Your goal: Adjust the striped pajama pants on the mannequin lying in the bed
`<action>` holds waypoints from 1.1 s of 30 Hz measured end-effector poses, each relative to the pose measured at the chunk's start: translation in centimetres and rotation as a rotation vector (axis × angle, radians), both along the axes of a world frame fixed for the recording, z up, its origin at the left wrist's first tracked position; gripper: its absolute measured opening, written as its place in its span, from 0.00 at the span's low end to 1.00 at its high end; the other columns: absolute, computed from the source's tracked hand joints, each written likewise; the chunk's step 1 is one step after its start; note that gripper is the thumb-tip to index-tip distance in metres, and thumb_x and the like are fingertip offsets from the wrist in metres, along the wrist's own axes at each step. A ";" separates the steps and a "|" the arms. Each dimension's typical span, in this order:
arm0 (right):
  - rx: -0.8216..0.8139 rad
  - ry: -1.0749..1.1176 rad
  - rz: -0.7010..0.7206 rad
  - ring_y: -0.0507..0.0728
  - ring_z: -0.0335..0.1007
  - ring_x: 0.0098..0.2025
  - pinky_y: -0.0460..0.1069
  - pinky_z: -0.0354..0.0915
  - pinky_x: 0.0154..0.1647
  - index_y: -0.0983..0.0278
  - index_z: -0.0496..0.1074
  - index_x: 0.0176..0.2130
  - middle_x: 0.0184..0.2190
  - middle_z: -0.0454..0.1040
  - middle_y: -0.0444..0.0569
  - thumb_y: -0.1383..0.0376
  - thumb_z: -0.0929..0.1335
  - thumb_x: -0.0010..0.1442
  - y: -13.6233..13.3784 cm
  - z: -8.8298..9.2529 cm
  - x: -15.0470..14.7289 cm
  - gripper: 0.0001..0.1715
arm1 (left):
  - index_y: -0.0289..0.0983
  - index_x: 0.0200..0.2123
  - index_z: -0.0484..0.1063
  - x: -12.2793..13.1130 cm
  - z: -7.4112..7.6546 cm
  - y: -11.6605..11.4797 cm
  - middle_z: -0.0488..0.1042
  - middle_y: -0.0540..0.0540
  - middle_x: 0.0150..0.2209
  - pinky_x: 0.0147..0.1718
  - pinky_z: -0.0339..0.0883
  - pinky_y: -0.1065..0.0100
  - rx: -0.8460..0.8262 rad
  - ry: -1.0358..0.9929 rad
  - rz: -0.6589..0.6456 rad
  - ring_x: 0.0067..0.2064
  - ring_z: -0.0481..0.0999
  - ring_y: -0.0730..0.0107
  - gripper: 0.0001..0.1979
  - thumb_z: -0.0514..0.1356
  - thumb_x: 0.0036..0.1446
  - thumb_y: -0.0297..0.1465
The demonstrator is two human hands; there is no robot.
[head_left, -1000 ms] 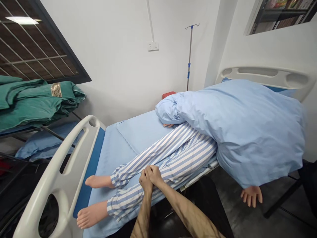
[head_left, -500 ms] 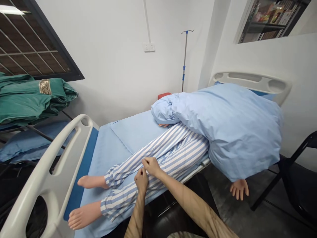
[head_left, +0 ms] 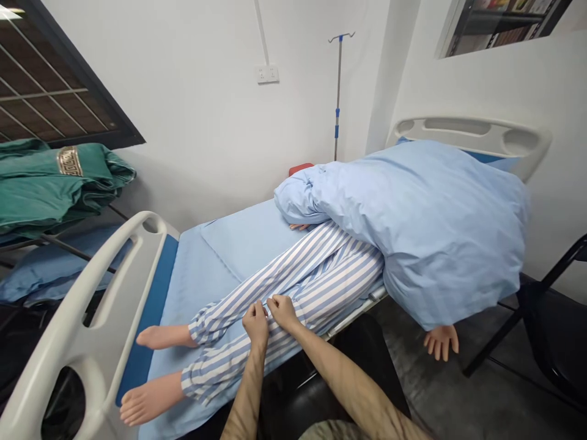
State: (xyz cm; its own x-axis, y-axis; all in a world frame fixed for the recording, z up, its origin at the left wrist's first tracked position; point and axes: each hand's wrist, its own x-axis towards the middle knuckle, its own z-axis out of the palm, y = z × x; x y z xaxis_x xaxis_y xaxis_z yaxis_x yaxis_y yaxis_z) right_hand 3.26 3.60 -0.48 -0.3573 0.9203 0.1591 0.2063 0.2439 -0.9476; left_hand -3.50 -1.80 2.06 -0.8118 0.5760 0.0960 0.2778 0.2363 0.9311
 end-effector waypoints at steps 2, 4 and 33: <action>-0.030 0.020 -0.003 0.48 0.51 0.20 0.45 0.44 0.24 0.64 0.54 0.16 0.13 0.53 0.38 0.63 0.62 0.57 0.2 -0.1 0.0 0.21 | 0.38 0.15 0.59 0.5 0.6 1.1 0.60 0.54 0.16 0.28 0.56 0.70 0.112 -0.047 0.001 0.23 0.60 0.75 0.18 0.53 0.54 0.39; -0.051 0.041 0.000 0.48 0.52 0.20 0.45 0.44 0.24 0.64 0.56 0.16 0.14 0.55 0.39 0.62 0.61 0.58 0.3 -0.2 0.0 0.21 | 0.39 0.15 0.57 1.1 0.6 2.0 0.58 0.55 0.16 0.27 0.56 0.70 0.176 -0.075 0.022 0.22 0.59 0.75 0.19 0.53 0.54 0.39; 0.076 -0.147 -0.061 0.49 0.55 0.21 0.47 0.46 0.25 0.63 0.55 0.17 0.14 0.58 0.41 0.63 0.61 0.60 1.3 0.6 2.0 0.22 | 0.39 0.16 0.54 1.6 -2.5 1.7 0.58 0.53 0.16 0.27 0.50 0.69 -0.114 0.198 -0.089 0.23 0.57 0.74 0.19 0.49 0.56 0.38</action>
State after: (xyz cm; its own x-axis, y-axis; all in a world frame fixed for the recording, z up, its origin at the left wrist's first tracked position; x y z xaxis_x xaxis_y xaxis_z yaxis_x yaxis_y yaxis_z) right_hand 5.28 4.93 0.09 -0.3258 0.9283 0.1793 0.3583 0.2967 -0.8852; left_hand -1.94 -0.14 -0.41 -0.7291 0.6607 0.1786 0.4767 0.3030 0.8252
